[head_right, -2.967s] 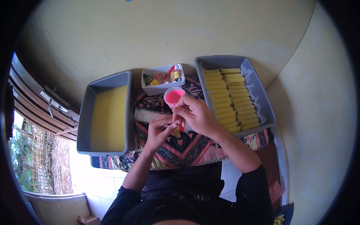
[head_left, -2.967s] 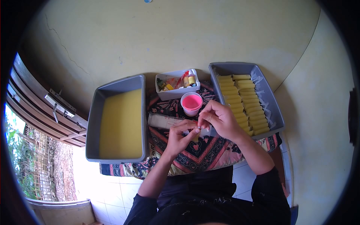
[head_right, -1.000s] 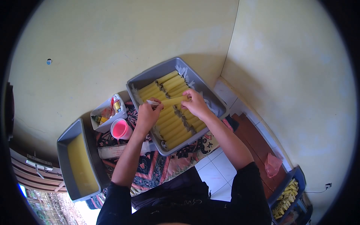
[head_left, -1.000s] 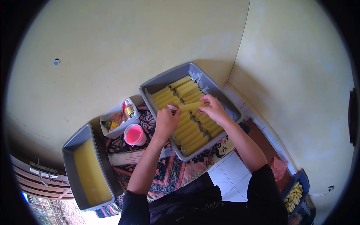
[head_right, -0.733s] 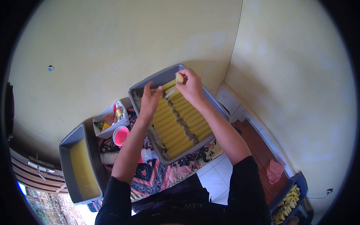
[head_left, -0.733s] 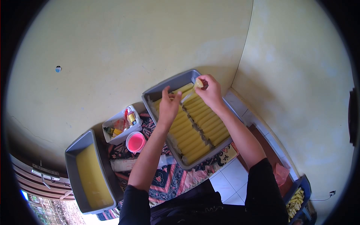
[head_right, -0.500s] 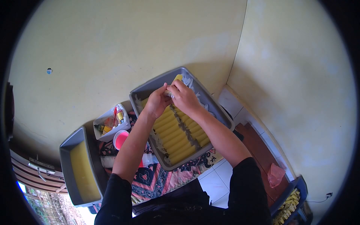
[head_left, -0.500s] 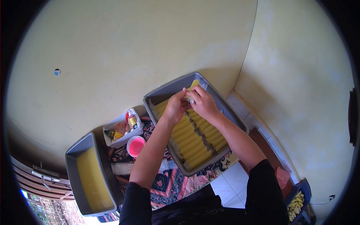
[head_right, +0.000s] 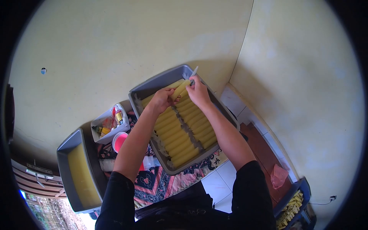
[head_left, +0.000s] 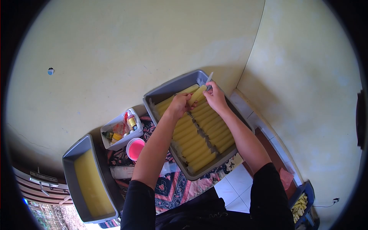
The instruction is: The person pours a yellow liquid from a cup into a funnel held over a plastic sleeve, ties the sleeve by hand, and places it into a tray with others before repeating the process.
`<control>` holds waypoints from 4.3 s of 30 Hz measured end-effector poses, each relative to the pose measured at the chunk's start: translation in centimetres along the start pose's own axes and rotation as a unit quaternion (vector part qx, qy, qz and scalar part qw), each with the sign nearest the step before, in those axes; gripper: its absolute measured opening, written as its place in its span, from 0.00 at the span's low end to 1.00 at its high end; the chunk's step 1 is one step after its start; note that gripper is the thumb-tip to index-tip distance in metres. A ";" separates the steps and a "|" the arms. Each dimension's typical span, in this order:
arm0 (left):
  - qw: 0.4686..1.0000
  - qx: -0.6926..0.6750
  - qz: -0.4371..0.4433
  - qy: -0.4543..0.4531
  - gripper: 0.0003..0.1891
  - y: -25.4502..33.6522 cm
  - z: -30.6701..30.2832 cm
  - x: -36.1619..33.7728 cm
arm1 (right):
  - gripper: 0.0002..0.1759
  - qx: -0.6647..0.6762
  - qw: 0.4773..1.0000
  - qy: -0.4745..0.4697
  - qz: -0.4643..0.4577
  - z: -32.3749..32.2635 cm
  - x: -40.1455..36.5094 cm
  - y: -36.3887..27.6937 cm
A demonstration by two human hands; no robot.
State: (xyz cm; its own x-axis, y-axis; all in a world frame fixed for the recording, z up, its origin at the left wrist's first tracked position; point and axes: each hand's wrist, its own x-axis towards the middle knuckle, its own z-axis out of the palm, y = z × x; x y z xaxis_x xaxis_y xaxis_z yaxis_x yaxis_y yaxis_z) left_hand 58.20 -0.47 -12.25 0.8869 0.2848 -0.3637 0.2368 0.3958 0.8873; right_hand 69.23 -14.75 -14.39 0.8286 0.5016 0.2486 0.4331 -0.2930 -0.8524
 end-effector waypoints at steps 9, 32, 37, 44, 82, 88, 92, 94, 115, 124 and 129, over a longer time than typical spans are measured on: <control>0.994 0.107 -0.009 0.025 0.14 -1.0 -0.6 0.8 | 0.17 0.167 0.980 -0.087 0.059 1.1 0.7 2.5; 0.741 0.636 0.193 0.093 0.08 -4.0 0.2 1.2 | 0.13 -0.235 0.969 -0.077 -0.007 1.6 -0.7 2.2; 0.756 0.629 0.163 0.077 0.09 -4.4 0.0 1.3 | 0.13 -0.267 0.952 -0.121 -0.083 0.5 -1.5 1.0; 0.761 0.617 0.199 0.027 0.12 -3.8 -0.7 0.7 | 0.12 -0.250 0.959 -0.111 -0.073 0.3 -1.4 1.5; 0.899 0.284 0.276 0.188 0.08 -9.9 -9.1 -30.2 | 0.04 0.135 0.916 -0.215 -0.309 6.0 -24.2 -16.5; 0.880 0.325 0.280 0.204 0.11 -11.8 -9.1 -30.8 | 0.20 -0.048 0.929 -0.213 -0.299 8.5 -27.4 -12.5; 0.877 0.329 0.289 0.196 0.11 -12.8 -9.5 -30.2 | 0.27 -0.251 0.920 -0.209 -0.215 9.7 -27.9 -10.3; 0.878 0.338 0.288 0.181 0.11 -13.0 -9.3 -30.0 | 0.28 -0.263 0.920 -0.231 -0.173 9.6 -28.1 -10.2; 0.841 0.457 0.245 0.153 0.12 -13.9 -10.4 -26.4 | 0.09 -0.007 0.966 -0.119 -0.229 10.2 -27.4 -11.9; 0.850 0.436 0.247 0.164 0.08 -15.0 -11.1 -25.9 | 0.06 0.303 0.943 -0.094 -0.099 7.9 -27.1 -16.3; 0.863 0.429 0.230 0.135 0.11 -14.5 -11.1 -26.3 | 0.06 0.437 0.893 -0.086 -0.069 5.3 -26.1 -18.1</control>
State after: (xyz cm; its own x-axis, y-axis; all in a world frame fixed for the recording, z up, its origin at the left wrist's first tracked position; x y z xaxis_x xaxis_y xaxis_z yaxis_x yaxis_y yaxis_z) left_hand 27.02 -4.00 -18.70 0.8685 0.4779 0.1318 0.1942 -0.5727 0.7964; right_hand 37.83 -18.20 -7.87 0.6898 0.6226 0.3696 0.0235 0.4910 -0.8708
